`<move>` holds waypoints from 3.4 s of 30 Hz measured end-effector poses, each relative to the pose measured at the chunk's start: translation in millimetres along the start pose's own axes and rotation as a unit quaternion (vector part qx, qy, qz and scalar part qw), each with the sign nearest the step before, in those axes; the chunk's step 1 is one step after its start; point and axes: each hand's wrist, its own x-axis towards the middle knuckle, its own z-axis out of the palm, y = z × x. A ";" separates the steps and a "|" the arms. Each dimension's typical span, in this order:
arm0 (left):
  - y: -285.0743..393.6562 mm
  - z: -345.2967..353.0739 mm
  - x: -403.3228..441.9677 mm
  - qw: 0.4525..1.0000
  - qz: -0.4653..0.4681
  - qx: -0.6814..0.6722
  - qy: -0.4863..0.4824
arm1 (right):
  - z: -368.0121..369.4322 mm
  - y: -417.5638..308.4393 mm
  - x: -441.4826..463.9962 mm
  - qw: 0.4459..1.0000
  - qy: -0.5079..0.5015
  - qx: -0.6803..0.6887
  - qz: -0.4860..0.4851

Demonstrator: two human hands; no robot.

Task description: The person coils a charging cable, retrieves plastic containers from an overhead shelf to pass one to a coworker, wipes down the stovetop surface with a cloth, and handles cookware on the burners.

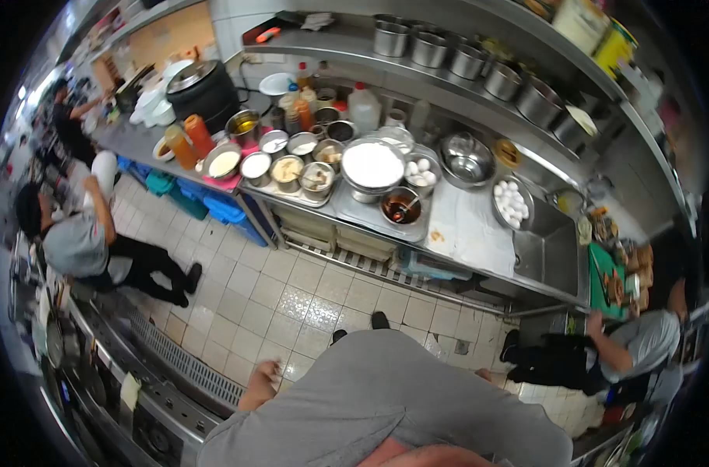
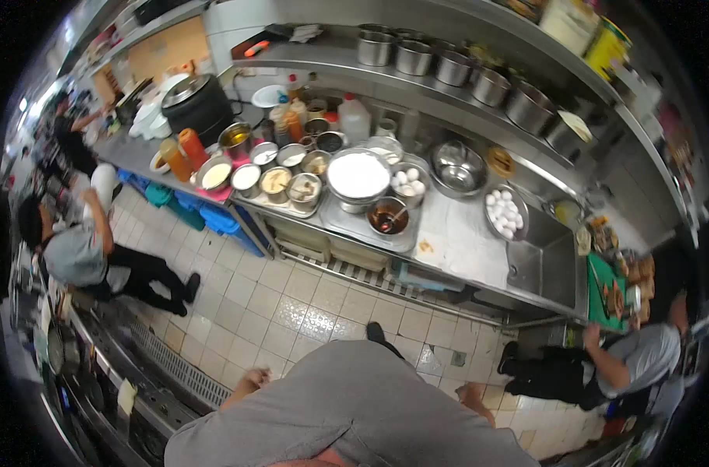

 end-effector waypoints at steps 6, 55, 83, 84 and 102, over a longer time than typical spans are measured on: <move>-103.0 83.0 -117.3 0.951 -0.215 -0.221 -0.009 | 5.4 -183.5 77.5 0.943 -0.027 -0.142 -0.299; -5.6 425.6 -185.3 0.299 -0.355 -0.587 0.663 | 456.1 -646.5 -345.6 0.042 -0.283 -0.672 -0.683; -146.5 -8.0 -367.7 0.190 -0.274 -0.740 0.584 | 649.8 -939.0 -516.3 0.459 -0.242 -0.635 -0.572; -147.1 -14.6 -366.4 0.119 -0.205 -0.772 0.590 | 660.5 -933.7 -527.3 0.454 -0.248 -0.625 -0.584; -148.2 111.3 -463.6 -0.137 0.164 -0.784 0.583 | 653.7 -767.2 -549.2 0.180 -0.251 -0.706 -0.637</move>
